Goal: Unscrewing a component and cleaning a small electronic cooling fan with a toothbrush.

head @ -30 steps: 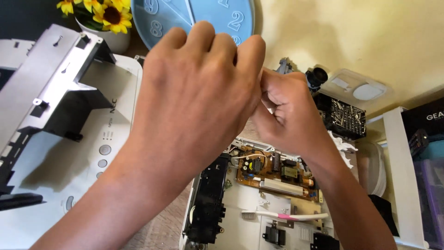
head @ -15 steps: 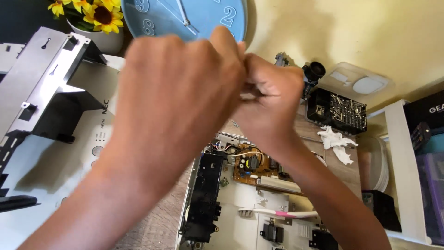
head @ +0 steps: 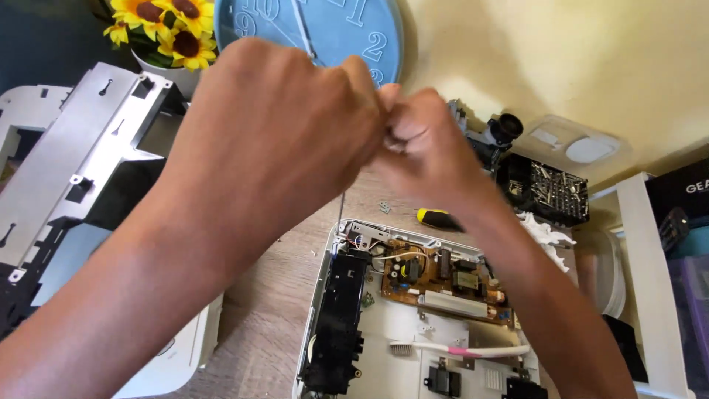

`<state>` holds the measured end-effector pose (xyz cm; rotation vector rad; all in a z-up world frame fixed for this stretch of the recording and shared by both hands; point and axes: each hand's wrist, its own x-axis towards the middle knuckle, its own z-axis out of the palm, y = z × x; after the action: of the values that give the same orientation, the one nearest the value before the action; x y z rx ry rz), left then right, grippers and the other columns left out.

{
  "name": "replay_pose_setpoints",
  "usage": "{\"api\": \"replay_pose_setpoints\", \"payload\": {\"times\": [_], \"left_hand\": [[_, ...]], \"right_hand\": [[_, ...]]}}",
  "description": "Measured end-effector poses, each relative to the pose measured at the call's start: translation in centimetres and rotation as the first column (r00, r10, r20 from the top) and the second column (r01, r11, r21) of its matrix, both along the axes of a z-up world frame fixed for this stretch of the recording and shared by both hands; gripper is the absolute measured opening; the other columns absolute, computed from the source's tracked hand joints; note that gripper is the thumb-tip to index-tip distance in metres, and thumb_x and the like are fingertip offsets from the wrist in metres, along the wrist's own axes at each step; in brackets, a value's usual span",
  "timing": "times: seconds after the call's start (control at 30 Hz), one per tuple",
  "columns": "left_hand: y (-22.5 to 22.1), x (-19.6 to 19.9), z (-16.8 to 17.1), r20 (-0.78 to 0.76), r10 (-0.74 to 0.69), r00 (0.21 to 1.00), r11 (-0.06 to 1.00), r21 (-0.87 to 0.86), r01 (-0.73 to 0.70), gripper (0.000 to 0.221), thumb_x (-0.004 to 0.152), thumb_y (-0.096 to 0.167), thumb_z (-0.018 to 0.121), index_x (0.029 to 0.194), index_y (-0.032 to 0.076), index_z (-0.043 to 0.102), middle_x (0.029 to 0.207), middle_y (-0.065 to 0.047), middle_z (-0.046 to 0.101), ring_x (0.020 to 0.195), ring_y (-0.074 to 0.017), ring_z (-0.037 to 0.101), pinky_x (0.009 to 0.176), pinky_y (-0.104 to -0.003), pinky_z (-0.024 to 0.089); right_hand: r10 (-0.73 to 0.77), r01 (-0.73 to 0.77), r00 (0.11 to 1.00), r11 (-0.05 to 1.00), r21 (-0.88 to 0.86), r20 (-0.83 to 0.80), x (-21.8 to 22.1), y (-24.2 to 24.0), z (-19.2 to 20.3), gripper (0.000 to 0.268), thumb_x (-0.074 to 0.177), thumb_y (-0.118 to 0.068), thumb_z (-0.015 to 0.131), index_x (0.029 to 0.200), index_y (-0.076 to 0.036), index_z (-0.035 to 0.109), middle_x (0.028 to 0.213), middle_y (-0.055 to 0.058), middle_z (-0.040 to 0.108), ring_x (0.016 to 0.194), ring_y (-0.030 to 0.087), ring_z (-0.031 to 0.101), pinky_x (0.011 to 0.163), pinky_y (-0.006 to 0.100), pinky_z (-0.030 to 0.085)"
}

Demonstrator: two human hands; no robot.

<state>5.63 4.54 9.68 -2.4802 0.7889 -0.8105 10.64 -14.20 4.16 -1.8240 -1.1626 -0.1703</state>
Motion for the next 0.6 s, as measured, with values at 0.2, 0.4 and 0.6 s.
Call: {"api": "replay_pose_setpoints", "payload": {"times": [0.2, 0.4, 0.6], "left_hand": [[-1.1, 3.8, 0.5, 0.007, -0.299, 0.954, 0.953, -0.044, 0.299, 0.047, 0.118, 0.060, 0.046, 0.089, 0.027, 0.063, 0.064, 0.006, 0.062, 0.064, -0.0202, 0.064, 0.045, -0.038, 0.043], [-1.7, 3.7, 0.3, -0.123, -0.208, 0.970, 0.972, -0.138, 0.191, 0.041, 0.116, 0.030, 0.046, 0.079, 0.025, 0.063, 0.069, -0.001, 0.069, 0.054, -0.0297, 0.069, 0.044, -0.041, 0.044], [-4.8, 1.3, -0.1, -0.048, -0.066, 0.997, 0.989, -0.132, 0.059, 0.048, 0.108, 0.010, 0.068, 0.067, 0.035, 0.060, 0.059, 0.017, 0.055, 0.050, -0.0143, 0.063, 0.044, -0.030, 0.033]], "right_hand": [[0.213, -0.218, 0.921, 0.976, 0.020, -0.326, 2.7, -3.5, 0.8, 0.018, 0.096, -0.003, 0.065, 0.080, -0.012, 0.064, 0.069, -0.004, 0.058, 0.058, 0.006, 0.043, 0.056, 0.020, 0.034], [-0.397, 0.400, 0.916, 0.915, -0.049, 0.063, -2.2, -1.1, 1.2, 0.044, 0.103, -0.022, 0.067, 0.066, -0.010, 0.047, 0.055, -0.001, 0.045, 0.049, 0.010, 0.034, 0.048, 0.028, 0.026], [-0.550, 0.500, 0.746, 0.835, 0.230, 0.377, -3.8, 0.2, -0.4, 0.049, 0.110, -0.009, 0.048, 0.066, -0.007, 0.026, 0.059, 0.002, 0.020, 0.058, 0.015, 0.016, 0.054, 0.037, 0.016]]}}
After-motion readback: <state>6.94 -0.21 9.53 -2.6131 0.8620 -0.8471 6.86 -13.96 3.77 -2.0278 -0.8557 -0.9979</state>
